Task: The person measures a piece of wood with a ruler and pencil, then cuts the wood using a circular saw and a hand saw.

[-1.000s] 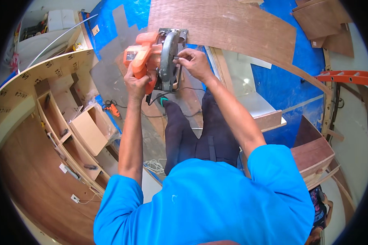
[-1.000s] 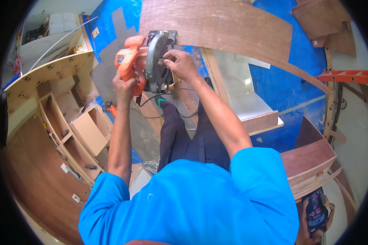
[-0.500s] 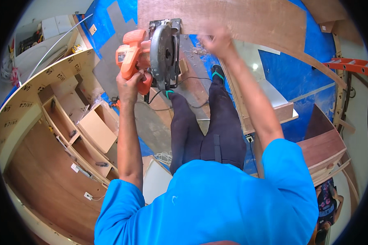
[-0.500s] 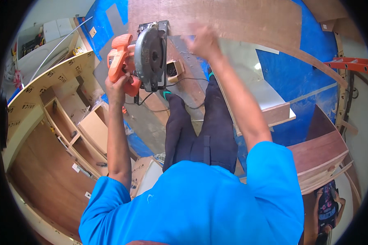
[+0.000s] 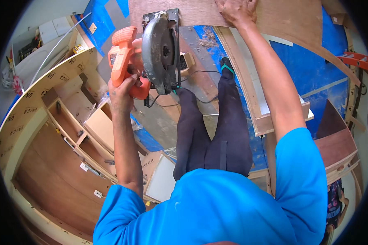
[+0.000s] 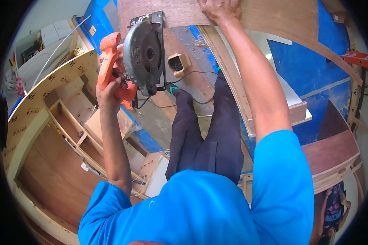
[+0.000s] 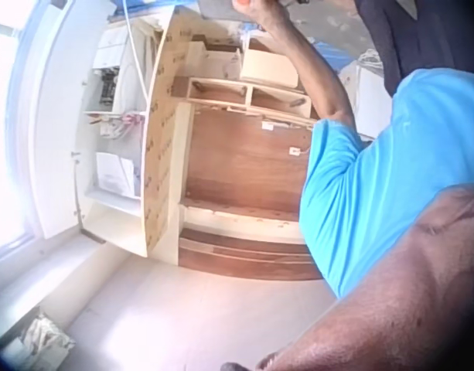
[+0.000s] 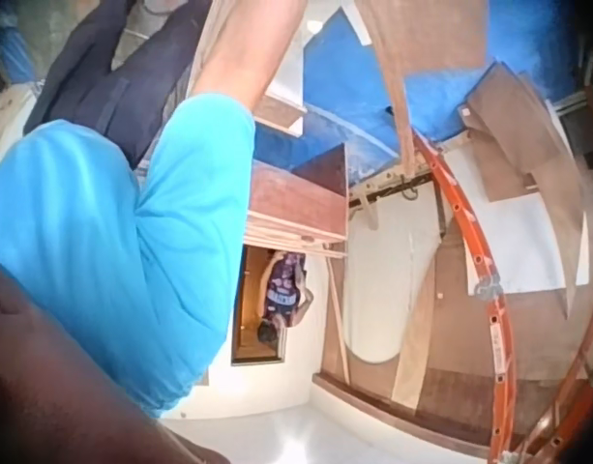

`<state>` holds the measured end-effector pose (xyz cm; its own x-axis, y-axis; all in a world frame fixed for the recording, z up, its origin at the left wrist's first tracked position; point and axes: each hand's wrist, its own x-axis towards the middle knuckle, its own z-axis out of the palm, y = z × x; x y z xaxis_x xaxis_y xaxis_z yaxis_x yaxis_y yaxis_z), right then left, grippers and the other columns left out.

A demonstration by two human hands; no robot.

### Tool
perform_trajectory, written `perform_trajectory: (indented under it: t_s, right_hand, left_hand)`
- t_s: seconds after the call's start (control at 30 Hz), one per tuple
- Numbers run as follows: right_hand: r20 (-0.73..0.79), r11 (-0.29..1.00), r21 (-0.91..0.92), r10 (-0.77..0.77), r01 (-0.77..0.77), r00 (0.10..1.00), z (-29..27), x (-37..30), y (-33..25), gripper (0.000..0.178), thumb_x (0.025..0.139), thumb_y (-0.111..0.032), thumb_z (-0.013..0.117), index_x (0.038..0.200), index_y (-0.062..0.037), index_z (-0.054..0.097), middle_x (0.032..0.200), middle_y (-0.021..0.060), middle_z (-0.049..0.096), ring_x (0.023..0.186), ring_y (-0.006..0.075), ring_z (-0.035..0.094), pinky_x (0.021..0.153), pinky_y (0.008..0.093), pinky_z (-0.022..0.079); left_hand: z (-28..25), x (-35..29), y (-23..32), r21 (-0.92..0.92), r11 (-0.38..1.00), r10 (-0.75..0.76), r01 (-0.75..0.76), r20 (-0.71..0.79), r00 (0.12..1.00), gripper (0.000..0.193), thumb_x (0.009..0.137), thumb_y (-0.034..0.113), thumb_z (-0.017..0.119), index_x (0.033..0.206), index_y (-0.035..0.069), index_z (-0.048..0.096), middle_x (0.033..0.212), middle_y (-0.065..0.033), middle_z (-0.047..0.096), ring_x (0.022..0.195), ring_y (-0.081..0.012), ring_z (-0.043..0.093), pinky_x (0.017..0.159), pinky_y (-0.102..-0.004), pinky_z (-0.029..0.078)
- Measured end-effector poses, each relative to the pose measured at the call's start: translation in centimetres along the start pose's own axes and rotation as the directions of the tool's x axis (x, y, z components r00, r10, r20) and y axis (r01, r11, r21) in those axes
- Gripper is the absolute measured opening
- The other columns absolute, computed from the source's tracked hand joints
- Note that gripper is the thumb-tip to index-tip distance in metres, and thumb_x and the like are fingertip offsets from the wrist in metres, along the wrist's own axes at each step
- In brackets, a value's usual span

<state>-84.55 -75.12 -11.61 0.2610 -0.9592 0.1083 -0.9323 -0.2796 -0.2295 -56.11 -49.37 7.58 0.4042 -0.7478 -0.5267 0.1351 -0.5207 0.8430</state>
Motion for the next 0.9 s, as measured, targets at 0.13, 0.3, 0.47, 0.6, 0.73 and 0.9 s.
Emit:
perform_trajectory:
  t_s: [0.13, 0.3, 0.47, 0.6, 0.73, 0.9]
  right_hand:
    - [0.022, 0.999, 0.015, 0.033, -0.033, 0.999, -0.3, 0.1, -0.1, 0.079, 0.102, -0.058, 0.046, 0.165, -0.0126, 0.031, 0.174, 0.015, 0.019, 0.162, 0.0385, 0.008, 0.128, 0.0599, 0.001]
    - [-0.018, 1.0, 0.023, 0.014, -0.013, 1.0, 0.2, 0.1, 0.2, 0.078, 0.103, -0.059, 0.045, 0.165, -0.0129, 0.032, 0.175, 0.0143, 0.018, 0.162, 0.038, 0.007, 0.129, 0.0582, 0.0]
    - [-0.016, 0.996, 0.085, 0.027, -0.025, 1.0, 0.2, 0.4, 0.4, 0.079, 0.103, -0.059, 0.045, 0.165, -0.0124, 0.032, 0.174, 0.0146, 0.019, 0.162, 0.0382, 0.006, 0.129, 0.0583, 0.0]
    - [-0.007, 0.999, 0.047, 0.021, -0.021, 1.0, 0.0, 0.2, 0.5, 0.078, 0.103, -0.059, 0.045, 0.165, -0.0121, 0.033, 0.174, 0.015, 0.019, 0.162, 0.039, 0.007, 0.129, 0.0583, 0.0]
    - [-0.009, 0.998, 0.057, 0.02, -0.019, 1.0, -0.6, 0.3, 0.3, 0.078, 0.103, -0.059, 0.045, 0.164, -0.0119, 0.034, 0.174, 0.0153, 0.02, 0.161, 0.0393, 0.008, 0.129, 0.0584, 0.001]
    - [-0.067, 1.0, 0.012, -0.028, 0.029, 0.997, 0.6, 0.1, -0.8, 0.075, 0.104, -0.057, 0.044, 0.163, -0.0117, 0.037, 0.173, 0.0162, 0.021, 0.16, 0.0415, 0.012, 0.128, 0.0619, 0.001]
  left_hand:
    - [0.3, -0.1, 0.1, 0.011, 1.0, 0.004, -0.004, -0.012, 1.0, 0.041, 0.082, 0.001, 0.063, 0.122, -0.007, 0.062, 0.098, -0.0121, 0.068, 0.078, -0.0181, 0.064, 0.074, -0.0338, 0.054]
    - [-0.1, 0.0, -0.5, 0.013, 1.0, -0.007, 0.008, -0.051, 0.999, 0.047, 0.081, 0.003, 0.063, 0.127, -0.009, 0.06, 0.102, -0.0142, 0.069, 0.079, -0.0196, 0.064, 0.075, -0.0359, 0.055]
    - [0.2, 0.2, -0.6, 0.01, 1.0, 0.0, 0.0, -0.04, 0.999, 0.055, 0.079, 0.002, 0.063, 0.132, -0.01, 0.055, 0.102, -0.0162, 0.065, 0.08, -0.0232, 0.064, 0.076, -0.0388, 0.054]
    - [0.9, 0.0, -0.5, 0.028, 1.0, 0.01, -0.01, -0.019, 1.0, 0.057, 0.076, 0.002, 0.061, 0.132, -0.009, 0.056, 0.105, -0.0163, 0.066, 0.08, -0.0224, 0.064, 0.076, -0.0385, 0.054]
    - [1.0, -0.3, -0.7, -0.006, 0.999, 0.042, -0.042, -0.018, 0.999, 0.051, 0.076, 0.0, 0.06, 0.127, -0.01, 0.059, 0.102, -0.0164, 0.068, 0.077, -0.0202, 0.064, 0.073, -0.0345, 0.055]
    - [0.5, -1.6, -0.1, 0.044, 0.99, 0.136, -0.132, -0.113, 0.984, 0.045, 0.076, 0.001, 0.061, 0.118, -0.012, 0.061, 0.09, -0.0129, 0.066, 0.07, -0.0185, 0.065, 0.066, -0.0319, 0.055]
